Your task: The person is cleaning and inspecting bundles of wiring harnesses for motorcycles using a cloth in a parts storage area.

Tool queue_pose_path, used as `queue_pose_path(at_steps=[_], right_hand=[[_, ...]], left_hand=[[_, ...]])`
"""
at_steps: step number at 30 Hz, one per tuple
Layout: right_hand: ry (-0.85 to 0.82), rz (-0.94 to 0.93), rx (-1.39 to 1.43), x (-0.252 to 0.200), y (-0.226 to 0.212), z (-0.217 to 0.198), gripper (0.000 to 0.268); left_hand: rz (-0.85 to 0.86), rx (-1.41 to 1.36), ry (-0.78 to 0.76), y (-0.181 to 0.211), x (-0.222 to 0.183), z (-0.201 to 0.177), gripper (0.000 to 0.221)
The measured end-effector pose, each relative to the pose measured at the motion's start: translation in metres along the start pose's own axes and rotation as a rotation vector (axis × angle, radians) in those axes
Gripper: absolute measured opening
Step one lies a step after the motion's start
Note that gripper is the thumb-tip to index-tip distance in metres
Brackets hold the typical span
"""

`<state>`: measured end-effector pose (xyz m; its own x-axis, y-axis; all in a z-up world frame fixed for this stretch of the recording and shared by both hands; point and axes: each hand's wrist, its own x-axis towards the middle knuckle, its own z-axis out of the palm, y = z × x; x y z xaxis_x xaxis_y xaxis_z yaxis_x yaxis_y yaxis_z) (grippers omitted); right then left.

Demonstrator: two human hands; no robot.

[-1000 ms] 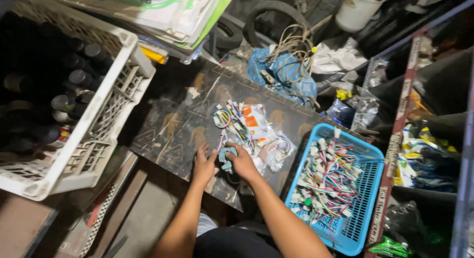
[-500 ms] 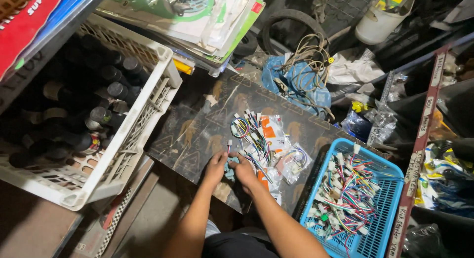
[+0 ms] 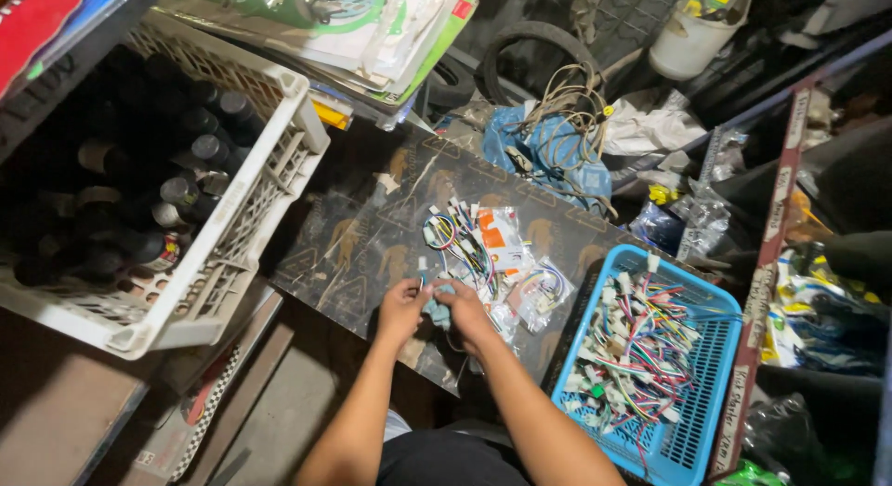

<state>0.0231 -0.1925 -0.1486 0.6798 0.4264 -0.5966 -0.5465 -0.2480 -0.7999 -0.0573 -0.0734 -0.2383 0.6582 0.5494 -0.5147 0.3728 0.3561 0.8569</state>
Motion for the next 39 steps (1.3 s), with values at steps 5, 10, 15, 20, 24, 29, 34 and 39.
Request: queue_pose_path(at_steps=[5, 10, 15, 20, 24, 29, 34, 39], right_hand=[[0.135, -0.061, 0.366, -0.026, -0.050, -0.028, 0.026], [0.002, -0.188, 0.845, -0.076, -0.108, -0.043, 0.022], [-0.109, -0.513, 0.290, -0.105, -0.106, -0.050, 0.064], [0.102, -0.604, 0.139, -0.154, -0.133, -0.060, 0.011], [0.184, -0.622, 0.090, -0.148, -0.110, -0.105, 0.014], [0.148, -0.651, -0.057, -0.190, -0.131, -0.123, 0.012], [0.044, -0.617, 0.211, -0.204, -0.128, -0.134, 0.016], [0.052, -0.572, 0.350, -0.215, -0.137, -0.132, 0.016]], left_hand=[[0.166, -0.038, 0.021, 0.085, -0.049, 0.015, 0.020], [0.255, 0.025, -0.016, 0.146, -0.092, 0.046, 0.019], [0.406, 0.212, -0.148, 0.182, -0.145, 0.077, 0.025], [0.522, 0.408, -0.205, 0.189, -0.159, 0.087, 0.019], [0.589, 0.441, -0.031, 0.211, -0.181, 0.098, 0.017], [0.730, 0.306, -0.160, 0.216, -0.196, 0.133, 0.020], [0.622, 0.051, -0.343, 0.209, -0.206, 0.149, 0.019], [0.738, 0.171, -0.360, 0.206, -0.211, 0.162, 0.026]])
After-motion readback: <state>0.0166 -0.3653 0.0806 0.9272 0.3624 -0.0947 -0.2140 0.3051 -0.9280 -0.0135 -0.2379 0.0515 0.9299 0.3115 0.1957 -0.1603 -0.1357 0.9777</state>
